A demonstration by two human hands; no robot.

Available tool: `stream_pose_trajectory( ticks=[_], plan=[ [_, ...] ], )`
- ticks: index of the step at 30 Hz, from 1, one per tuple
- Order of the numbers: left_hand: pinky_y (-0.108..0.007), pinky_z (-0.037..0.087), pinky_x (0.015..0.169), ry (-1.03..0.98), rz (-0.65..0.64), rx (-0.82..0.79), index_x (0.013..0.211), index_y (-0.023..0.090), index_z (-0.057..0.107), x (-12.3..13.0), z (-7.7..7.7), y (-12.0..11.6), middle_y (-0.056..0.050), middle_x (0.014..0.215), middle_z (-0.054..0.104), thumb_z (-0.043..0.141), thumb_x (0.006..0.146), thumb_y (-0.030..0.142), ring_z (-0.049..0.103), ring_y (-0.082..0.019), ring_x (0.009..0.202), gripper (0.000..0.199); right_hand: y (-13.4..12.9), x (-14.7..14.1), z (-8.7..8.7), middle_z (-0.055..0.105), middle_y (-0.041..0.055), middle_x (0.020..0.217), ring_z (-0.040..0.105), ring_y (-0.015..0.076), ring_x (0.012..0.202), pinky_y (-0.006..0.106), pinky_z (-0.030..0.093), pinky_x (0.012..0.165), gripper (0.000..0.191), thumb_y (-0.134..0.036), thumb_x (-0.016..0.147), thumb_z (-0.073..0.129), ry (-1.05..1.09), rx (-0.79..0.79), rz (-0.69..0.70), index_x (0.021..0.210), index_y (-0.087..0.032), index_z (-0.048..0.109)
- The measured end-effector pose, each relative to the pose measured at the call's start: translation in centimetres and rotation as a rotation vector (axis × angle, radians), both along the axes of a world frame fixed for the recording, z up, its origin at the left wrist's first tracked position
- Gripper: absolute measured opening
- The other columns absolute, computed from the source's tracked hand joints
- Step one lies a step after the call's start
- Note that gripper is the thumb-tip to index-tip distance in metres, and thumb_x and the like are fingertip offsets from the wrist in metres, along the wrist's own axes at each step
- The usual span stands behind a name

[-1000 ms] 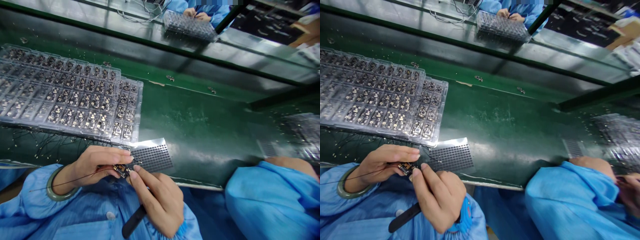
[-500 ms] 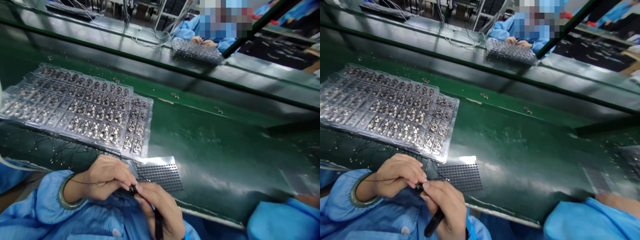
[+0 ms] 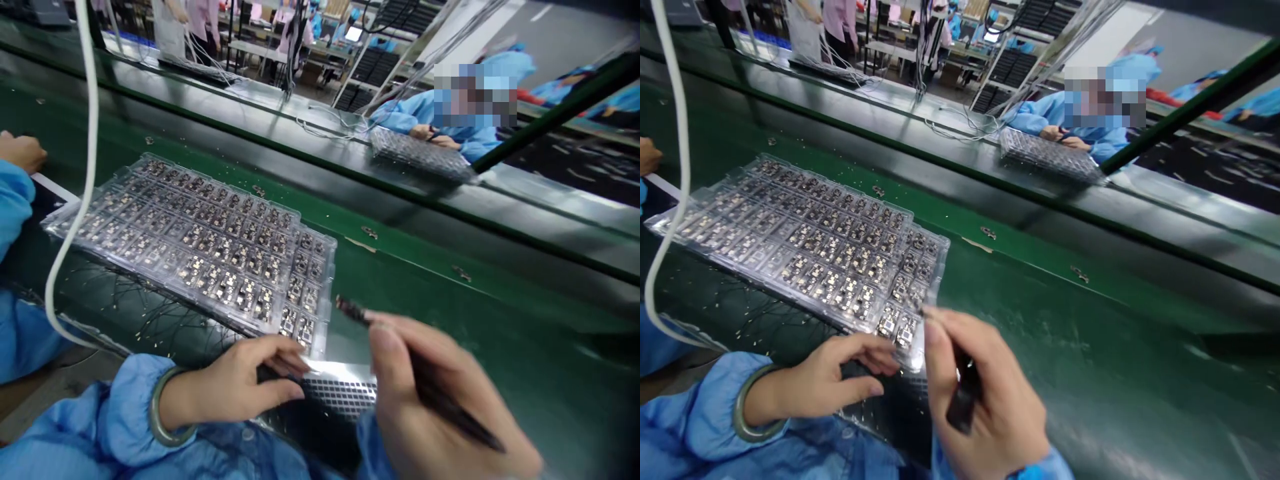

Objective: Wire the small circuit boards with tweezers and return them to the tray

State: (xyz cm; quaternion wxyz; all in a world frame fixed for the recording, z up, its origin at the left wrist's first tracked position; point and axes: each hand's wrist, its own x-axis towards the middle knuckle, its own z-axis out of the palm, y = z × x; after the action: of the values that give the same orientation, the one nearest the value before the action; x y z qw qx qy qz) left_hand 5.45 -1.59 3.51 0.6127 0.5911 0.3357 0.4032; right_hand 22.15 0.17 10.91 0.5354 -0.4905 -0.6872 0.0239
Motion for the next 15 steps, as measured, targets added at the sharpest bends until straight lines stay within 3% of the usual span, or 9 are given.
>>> stream_pose_trajectory(
  ticks=[2,4,6,8,11,15],
  plan=[
    [-0.030,0.057,0.079,0.086,-0.053,0.128,0.104,0.013,0.066,0.1,-0.2,0.1,-0.012,0.094,0.075,0.063,0.084,0.027,0.072,-0.021,0.084,0.025,3.2,-2.2,1.1,0.073,0.0043,0.089,0.068,0.0186,0.074,0.029,0.056,0.065,0.021,-0.017,0.082,0.066,-0.162,0.119,-0.015,0.101,-0.025,0.068],
    [-0.029,0.057,0.075,0.146,-0.117,0.279,0.094,0.014,0.069,0.1,-0.6,0.1,-0.011,0.088,0.075,0.058,0.086,0.028,0.071,-0.021,0.079,0.020,6.2,-5.3,1.4,0.074,0.0048,0.092,0.069,0.0185,0.079,0.028,0.056,0.070,0.017,-0.015,0.086,0.061,-0.375,0.221,0.079,0.100,-0.023,0.067],
    [-0.031,0.056,0.079,0.183,-0.163,0.405,0.093,0.016,0.069,0.1,-1.2,0.1,-0.011,0.092,0.075,0.056,0.085,0.029,0.070,-0.023,0.086,0.020,8.0,-8.9,0.9,0.073,0.0099,0.095,0.069,0.0195,0.078,0.029,0.055,0.063,0.020,-0.011,0.089,0.049,-0.641,0.256,0.203,0.096,-0.017,0.067],
    [-0.035,0.053,0.089,0.219,-0.153,0.506,0.099,0.018,0.067,0.0,-1.7,0.1,-0.011,0.104,0.072,0.054,0.085,0.028,0.066,-0.027,0.101,0.022,8.5,-12.5,-0.1,0.071,0.0115,0.075,0.066,0.0166,0.061,0.026,0.050,0.049,0.030,-0.006,0.088,0.039,-0.815,0.221,0.307,0.079,-0.012,0.066],
    [-0.035,0.046,0.100,0.282,-0.147,0.611,0.108,0.021,0.064,-0.2,-2.4,0.0,-0.008,0.113,0.070,0.049,0.088,0.028,0.059,-0.026,0.116,0.026,7.6,-16.2,-1.9,0.067,0.0057,0.066,0.066,0.0128,0.060,0.023,0.045,0.047,0.044,-0.002,0.084,0.024,-0.985,0.151,0.376,0.073,-0.013,0.064],
    [-0.027,0.044,0.101,0.454,-0.263,0.736,0.109,0.030,0.062,-0.3,-3.3,-0.4,0.000,0.109,0.072,0.045,0.090,0.033,0.059,-0.020,0.114,0.026,6.6,-18.0,-3.2,0.068,0.0013,0.066,0.066,0.0130,0.062,0.021,0.048,0.046,0.030,-0.007,0.083,0.040,-1.011,0.117,0.484,0.072,-0.017,0.065]
  ],
)
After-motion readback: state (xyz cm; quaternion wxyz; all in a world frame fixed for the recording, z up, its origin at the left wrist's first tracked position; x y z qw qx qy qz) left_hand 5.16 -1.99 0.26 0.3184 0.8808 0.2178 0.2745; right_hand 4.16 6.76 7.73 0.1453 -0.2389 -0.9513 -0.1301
